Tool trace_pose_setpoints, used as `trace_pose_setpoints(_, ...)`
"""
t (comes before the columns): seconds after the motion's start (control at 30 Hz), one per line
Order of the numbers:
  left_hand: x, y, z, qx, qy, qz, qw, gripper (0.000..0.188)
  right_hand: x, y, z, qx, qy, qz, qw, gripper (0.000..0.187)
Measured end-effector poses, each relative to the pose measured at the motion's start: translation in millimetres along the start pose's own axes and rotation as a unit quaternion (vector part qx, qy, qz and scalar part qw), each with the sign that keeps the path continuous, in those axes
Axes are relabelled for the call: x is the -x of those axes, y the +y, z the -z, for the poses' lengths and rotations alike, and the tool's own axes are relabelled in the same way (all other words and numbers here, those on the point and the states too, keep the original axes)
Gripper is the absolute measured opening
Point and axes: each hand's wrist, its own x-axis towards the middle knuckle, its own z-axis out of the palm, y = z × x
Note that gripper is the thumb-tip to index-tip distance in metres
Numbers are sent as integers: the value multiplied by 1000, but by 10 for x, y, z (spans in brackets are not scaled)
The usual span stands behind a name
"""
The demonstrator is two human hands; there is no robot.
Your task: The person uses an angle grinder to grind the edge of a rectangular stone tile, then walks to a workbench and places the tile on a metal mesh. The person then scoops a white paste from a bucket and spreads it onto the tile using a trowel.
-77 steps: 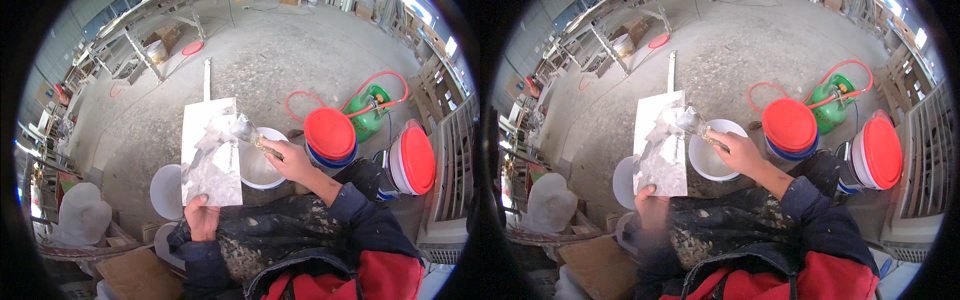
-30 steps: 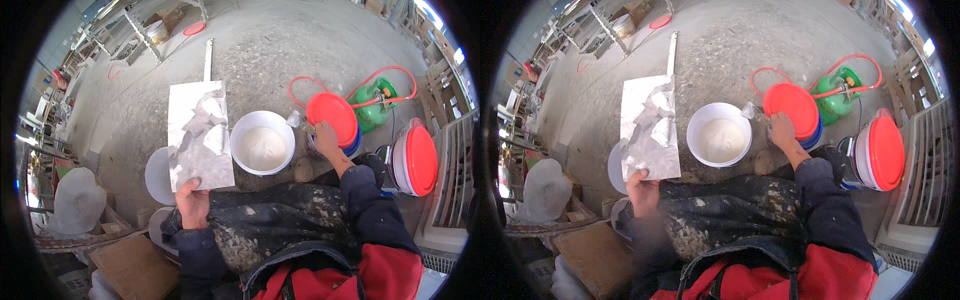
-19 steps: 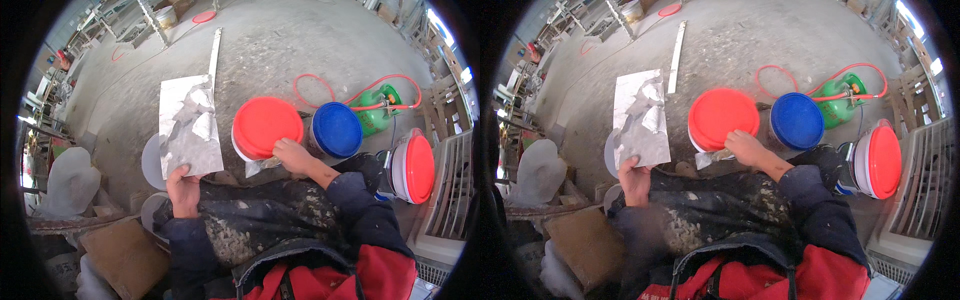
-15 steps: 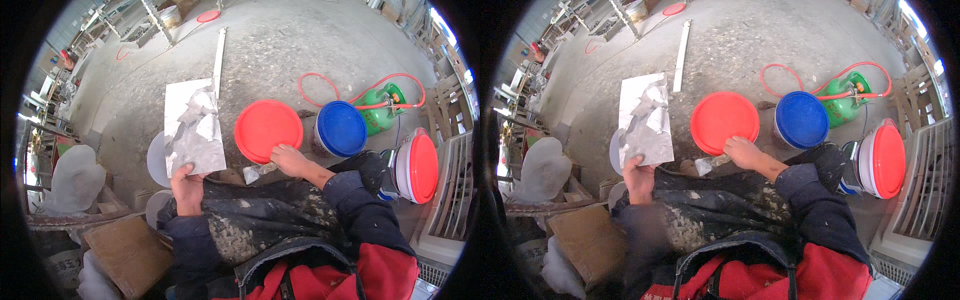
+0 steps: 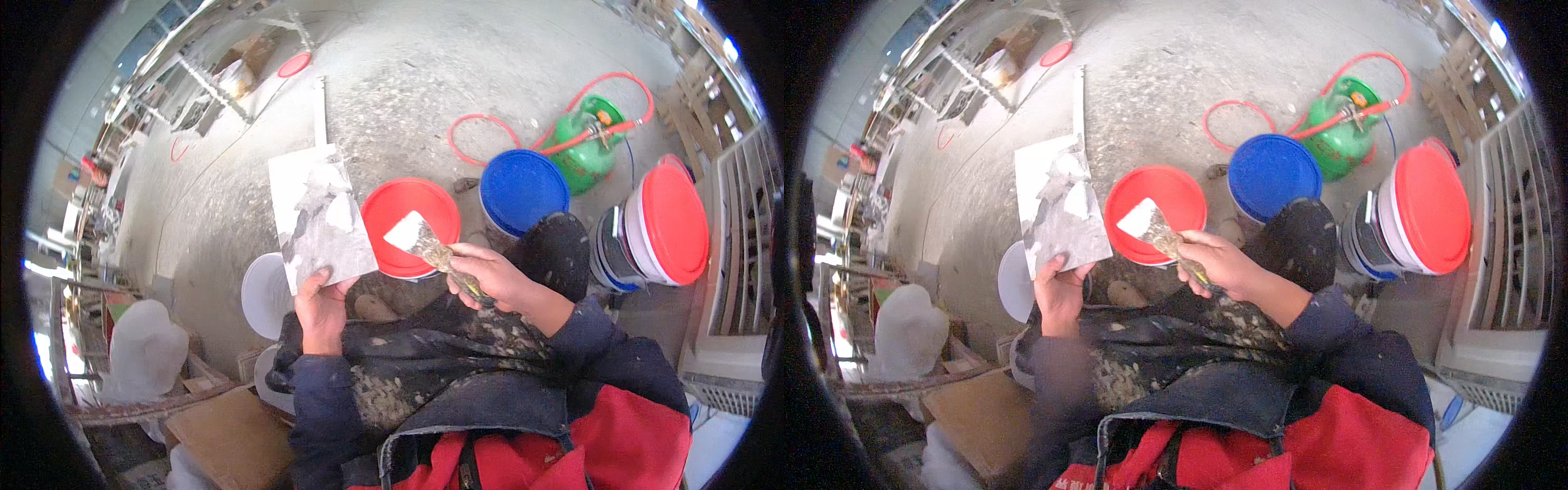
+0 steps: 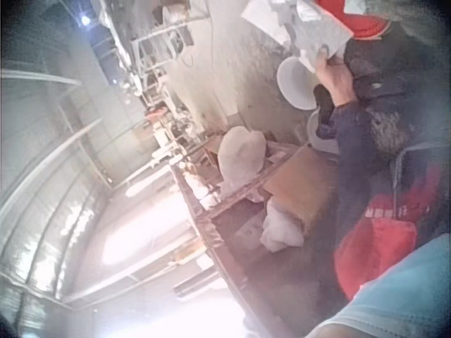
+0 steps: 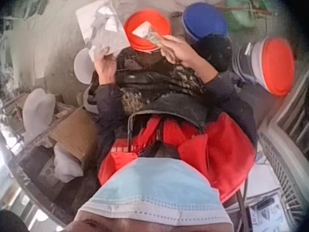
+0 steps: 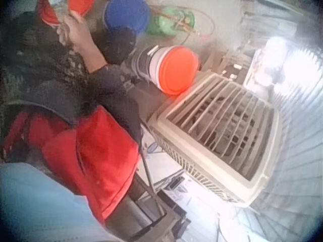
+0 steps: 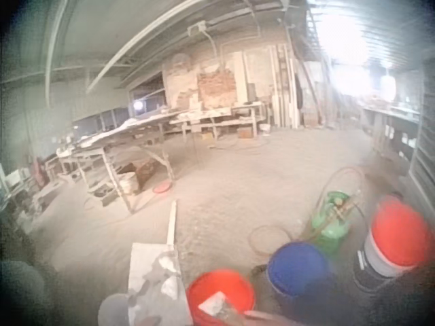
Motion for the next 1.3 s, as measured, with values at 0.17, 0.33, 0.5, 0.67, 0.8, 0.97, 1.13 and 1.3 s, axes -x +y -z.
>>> trace_pose_setpoints(0.17, 35, -246, -138, 104, -4, 67, 992, 66, 244, 28, -295, -110, 72, -3, 991, 29)
trace_pose_setpoints(0.33, -70, -957, 40, 154, -8, 141, 978, 61, 277, 291, 6, -127, 138, -20, 982, 30)
trace_pose_setpoints(0.5, 132, -1539, 254, 169, 70, 221, 958, 55, 237, 462, 147, -127, 168, -50, 976, 29)
trace_pose_setpoints(0.67, 210, -1742, 284, 130, 152, 326, 924, 45, 100, 622, 88, -92, 183, -122, 971, 33)
trace_pose_setpoints(0.8, 182, -1793, 258, 138, 177, 318, 921, 48, -2, 793, 30, -42, 177, -182, 966, 37)
trace_pose_setpoints(0.97, 202, -1770, 249, 55, 160, 319, 932, 49, -312, 819, -103, -42, 219, -154, 963, 30)
trace_pose_setpoints(1.13, 224, -1755, 152, 26, 199, 310, 929, 43, -719, 520, -79, -97, 277, -162, 942, 22)
trace_pose_setpoints(1.3, 178, -1783, 123, 34, 219, 321, 921, 40, -1225, 107, 311, -72, 260, -175, 947, 16)
